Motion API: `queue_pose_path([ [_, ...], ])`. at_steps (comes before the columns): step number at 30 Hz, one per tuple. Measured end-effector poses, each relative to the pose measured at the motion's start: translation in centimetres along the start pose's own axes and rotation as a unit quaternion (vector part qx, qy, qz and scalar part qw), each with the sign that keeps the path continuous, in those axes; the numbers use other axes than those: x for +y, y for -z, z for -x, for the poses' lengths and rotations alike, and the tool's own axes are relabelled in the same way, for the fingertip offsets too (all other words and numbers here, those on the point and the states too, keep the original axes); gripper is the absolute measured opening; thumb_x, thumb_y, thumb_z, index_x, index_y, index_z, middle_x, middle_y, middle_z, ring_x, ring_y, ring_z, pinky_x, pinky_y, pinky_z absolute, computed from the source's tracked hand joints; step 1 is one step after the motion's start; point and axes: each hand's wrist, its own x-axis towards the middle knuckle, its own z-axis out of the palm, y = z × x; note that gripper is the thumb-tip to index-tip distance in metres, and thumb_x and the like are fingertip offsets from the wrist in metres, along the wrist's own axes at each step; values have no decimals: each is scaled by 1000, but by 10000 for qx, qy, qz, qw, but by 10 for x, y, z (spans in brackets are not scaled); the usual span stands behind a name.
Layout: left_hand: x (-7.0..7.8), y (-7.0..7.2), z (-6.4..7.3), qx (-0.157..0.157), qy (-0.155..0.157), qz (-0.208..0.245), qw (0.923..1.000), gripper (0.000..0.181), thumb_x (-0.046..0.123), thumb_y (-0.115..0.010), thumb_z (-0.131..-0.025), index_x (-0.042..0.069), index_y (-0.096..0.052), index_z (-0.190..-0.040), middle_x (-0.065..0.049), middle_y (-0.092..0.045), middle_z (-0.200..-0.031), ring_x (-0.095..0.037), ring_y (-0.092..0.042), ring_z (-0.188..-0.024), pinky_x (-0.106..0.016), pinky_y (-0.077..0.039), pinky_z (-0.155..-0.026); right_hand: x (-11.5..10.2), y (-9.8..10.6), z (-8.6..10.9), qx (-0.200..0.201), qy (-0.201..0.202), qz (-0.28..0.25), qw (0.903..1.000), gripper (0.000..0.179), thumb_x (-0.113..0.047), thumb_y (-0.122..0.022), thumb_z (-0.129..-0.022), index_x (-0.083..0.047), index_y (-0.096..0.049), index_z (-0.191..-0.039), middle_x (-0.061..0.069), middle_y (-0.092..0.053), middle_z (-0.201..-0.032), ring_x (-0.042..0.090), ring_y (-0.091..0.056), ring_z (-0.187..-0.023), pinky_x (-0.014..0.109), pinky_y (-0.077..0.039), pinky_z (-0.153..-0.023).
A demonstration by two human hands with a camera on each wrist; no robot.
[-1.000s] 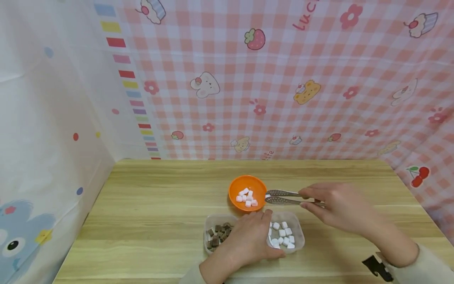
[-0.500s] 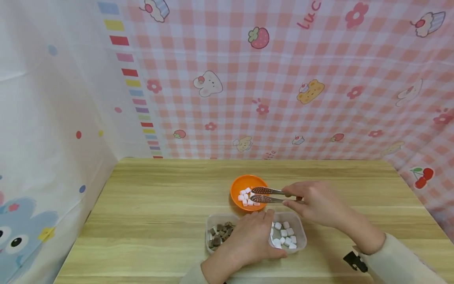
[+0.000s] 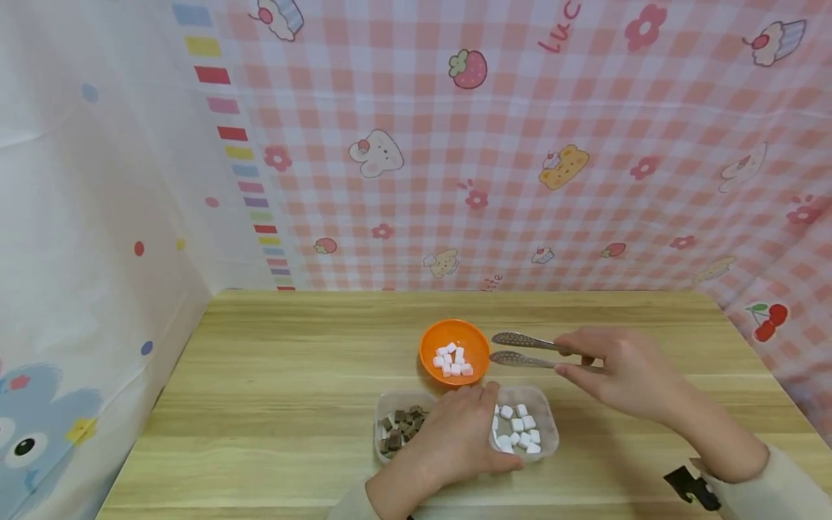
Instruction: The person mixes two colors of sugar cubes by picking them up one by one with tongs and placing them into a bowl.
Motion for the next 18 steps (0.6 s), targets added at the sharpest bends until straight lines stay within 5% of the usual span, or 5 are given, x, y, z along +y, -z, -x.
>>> queue_pose_path([
  [18, 2, 1, 0, -139, 137, 75, 9998, 101, 63, -85, -78, 3, -50, -151, -11, -58, -149, -24, -57, -133, -41, -42, -117, -5, 19, 38, -278, -265, 327, 9987, 37, -12, -94, -67, -17, -81, -101, -8, -78, -90, -6, -60, -70, 10, -44, -54],
])
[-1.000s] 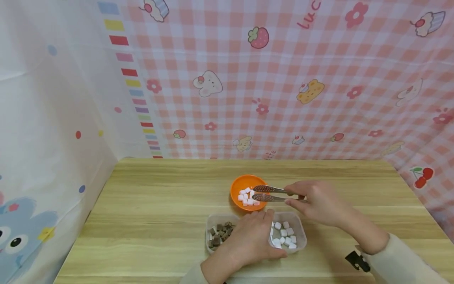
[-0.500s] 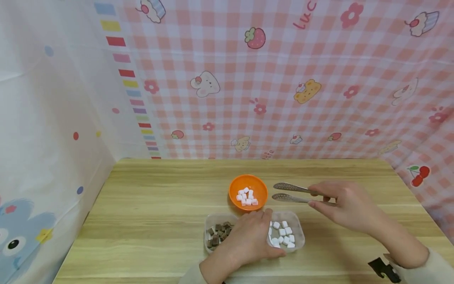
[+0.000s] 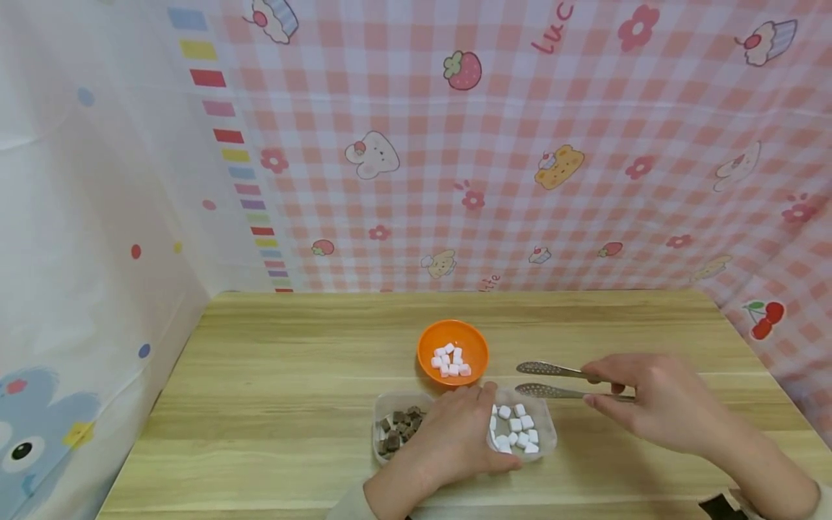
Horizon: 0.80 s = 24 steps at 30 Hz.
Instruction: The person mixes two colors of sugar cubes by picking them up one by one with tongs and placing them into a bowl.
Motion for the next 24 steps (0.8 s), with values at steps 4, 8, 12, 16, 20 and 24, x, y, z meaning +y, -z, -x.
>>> queue_pose_path([
  [4, 0, 0, 0, -2, -4, -20, 10000, 102, 63, -85, -78, 3, -50, -152, -11, -57, -150, -25, -56, -135, -42, -42, -117, -2, -4, 3, -212, 68, 259, 9994, 36, -16, -94, -68, -18, -81, -101, -8, -78, -93, -6, -60, -70, 16, -50, -57],
  [8, -1, 0, -1, 75, -102, -80, 9999, 99, 63, -86, -77, 3, -52, -148, -10, -62, -142, -23, -60, -128, -40, -45, -114, -5, -10, 3, -386, 231, 417, 9981, 34, -19, -94, -69, -17, -81, -100, -7, -78, -93, -7, -60, -70, 21, -54, -57],
  [12, -2, 0, -1, 158, -185, -114, 9996, 96, 63, -87, -75, 3, -54, -144, -7, -65, -132, -19, -62, -118, -38, -48, -110, -9, -19, 0, -414, 533, 474, 9966, 32, -18, -93, -68, -15, -81, -97, -6, -78, -91, 0, -67, -72, 26, -57, -57],
  [16, -2, 0, 0, 134, -184, -103, 9997, 98, 62, -87, -76, 3, -53, -145, -8, -65, -135, -20, -62, -120, -39, -48, -110, -13, -26, -3, -473, 790, 640, 9937, 30, -18, -93, -68, -13, -81, -95, -7, -77, -88, 10, -73, -76, 33, -60, -59],
  [20, -2, 0, 0, 54, -135, -80, 9999, 98, 63, -86, -77, 3, -52, -147, -9, -63, -139, -21, -61, -124, -40, -47, -112, -17, -31, -6, -543, 978, 807, 9904, 28, -16, -91, -67, -13, -81, -93, -9, -74, -84, 10, -70, -71, 31, -57, -55],
  [24, -2, 1, 0, -3, -103, -73, 9999, 99, 64, -85, -78, 4, -51, -149, -9, -62, -143, -21, -60, -127, -40, -46, -113, -22, -36, -9, -616, 1177, 1049, 9856, 26, -13, -89, -66, -11, -79, -90, -7, -70, -79, 8, -63, -64, 26, -52, -49],
])
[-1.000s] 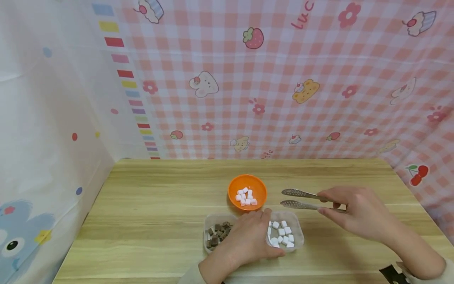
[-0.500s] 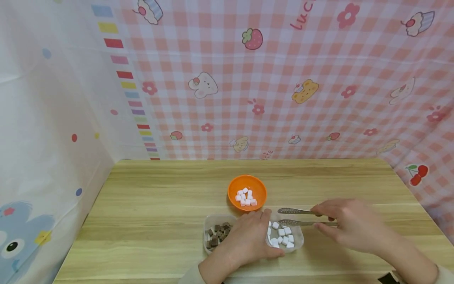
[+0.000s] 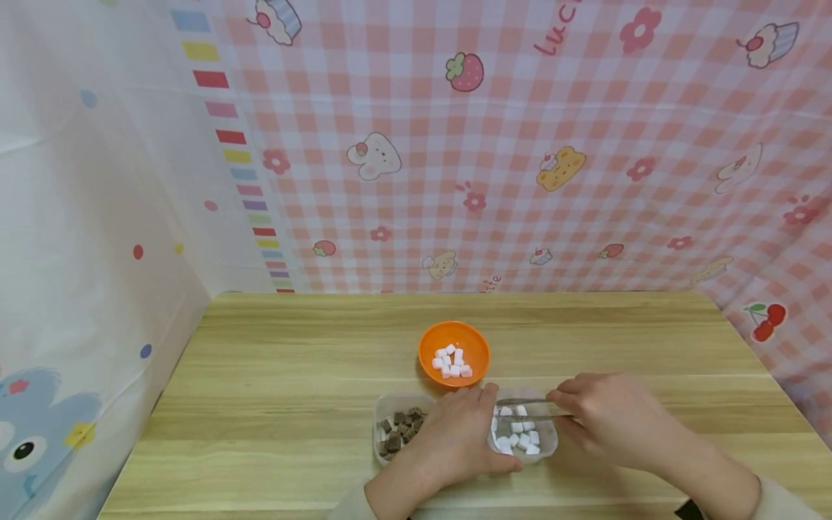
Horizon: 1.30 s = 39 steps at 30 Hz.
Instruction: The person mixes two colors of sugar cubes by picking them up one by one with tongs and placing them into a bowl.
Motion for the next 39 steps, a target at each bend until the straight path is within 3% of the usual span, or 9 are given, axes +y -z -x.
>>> queue_pose_path([
  [7, 0, 1, 0, -7, -10, -61, 10000, 99, 66, -84, -77, 4, -52, -147, -7, -63, -139, -20, -61, -123, -39, -48, -111, -8, -5, -10, -79, 378, 476, 9981, 21, -12, -88, -65, -8, -73, -80, -7, -57, -69, 11, -53, -57, 24, -45, -45],
  [13, 0, 1, -1, -26, -7, -69, 10000, 99, 66, -84, -77, 4, -52, -147, -8, -63, -139, -20, -61, -123, -39, -48, -111, -9, -8, -15, -202, 460, 458, 9977, 20, -9, -85, -69, -12, -67, -76, -9, -49, -65, 7, -44, -55, 20, -36, -43],
  [20, 1, 1, -1, -9, -20, -121, 9999, 99, 67, -84, -76, 6, -52, -147, -6, -63, -138, -19, -61, -122, -38, -48, -110, -4, -3, -9, -326, 238, 195, 9990, 22, -11, -90, -69, -9, -75, -85, -7, -62, -73, 8, -56, -60, 23, -49, -48],
  [26, 1, 0, 0, 27, -59, -110, 9999, 96, 65, -85, -77, 6, -53, -144, -5, -65, -132, -17, -61, -118, -37, -49, -109, 7, 4, 1, 34, -51, -411, 9991, 26, -7, -89, -68, -9, -79, -92, -6, -71, -82, 8, -65, -69, 27, -56, -56],
  [30, 2, -1, 0, 40, -63, -92, 9999, 94, 64, -85, -77, 5, -54, -143, -5, -65, -129, -17, -62, -116, -37, -49, -109, 15, 10, 12, 241, -312, -867, 9955, 25, -9, -90, -73, -10, -81, -95, -6, -76, -89, 6, -70, -74, 22, -57, -59],
  [35, 1, -1, 0, 30, 0, -35, 10000, 96, 64, -85, -77, 5, -53, -146, -7, -64, -135, -19, -61, -122, -39, -46, -113, 22, 17, 19, 530, -547, -1016, 9919, 21, -16, -91, -78, -13, -83, -98, -4, -79, -92, 11, -75, -80, 17, -57, -64],
  [39, 1, -1, 1, 34, 19, 6, 10000, 98, 63, -85, -78, 5, -51, -149, -8, -62, -141, -21, -59, -128, -40, -44, -115, 24, 20, 14, 651, -697, -1047, 9899, 30, -9, -92, -72, -14, -82, -100, -5, -79, -93, 11, -75, -82, 16, -57, -66],
])
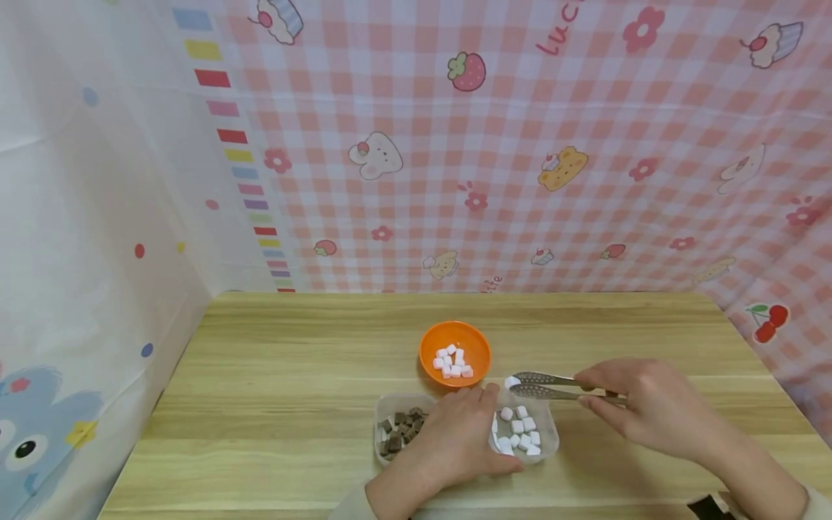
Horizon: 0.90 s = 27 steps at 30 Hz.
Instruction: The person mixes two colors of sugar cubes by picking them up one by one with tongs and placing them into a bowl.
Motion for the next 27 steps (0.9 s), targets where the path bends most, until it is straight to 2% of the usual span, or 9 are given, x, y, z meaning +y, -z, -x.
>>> queue_pose_path([
  [5, -1, 0, 0, -11, 15, 7, 10000, 99, 64, -85, -78, 4, -50, -150, -9, -61, -144, -22, -58, -130, -41, -44, -115, -1, -3, -14, 121, -153, 63, 9998, 30, -8, -89, -73, -15, -81, -102, -5, -79, -96, 5, -72, -78, 20, -57, -64],
  [9, -2, 0, 0, -11, -22, -13, 10000, 98, 64, -85, -78, 4, -51, -148, -7, -63, -140, -20, -60, -125, -40, -46, -113, -2, -12, -26, 134, -370, -15, 9992, 27, -8, -87, -79, -14, -81, -104, -3, -79, -97, -1, -69, -74, 21, -56, -59],
  [14, -2, 0, 0, 7, -70, -18, 10000, 97, 65, -84, -78, 4, -52, -147, -6, -64, -136, -19, -61, -123, -39, -47, -111, -3, -27, -39, 110, -574, -72, 9983, 24, -10, -85, -82, -12, -81, -106, 0, -80, -99, 2, -70, -73, 24, -57, -58],
  [22, -1, 0, 0, 166, -152, -170, 9996, 93, 66, -86, -75, 7, -55, -140, 0, -64, -122, -15, -62, -113, -36, -51, -106, 3, -46, -48, 393, -493, -257, 9977, 21, -8, -85, -79, -11, -81, -100, 0, -79, -92, -3, -61, -66, 16, -48, -52],
  [27, -2, -1, 0, 179, -130, -166, 9996, 92, 66, -85, -76, 7, -55, -140, -1, -65, -124, -15, -62, -115, -36, -50, -107, 7, -49, -47, 526, -397, -385, 9971, 22, -5, -84, -78, -7, -81, -99, 2, -79, -88, -7, -55, -63, 12, -45, -50],
])
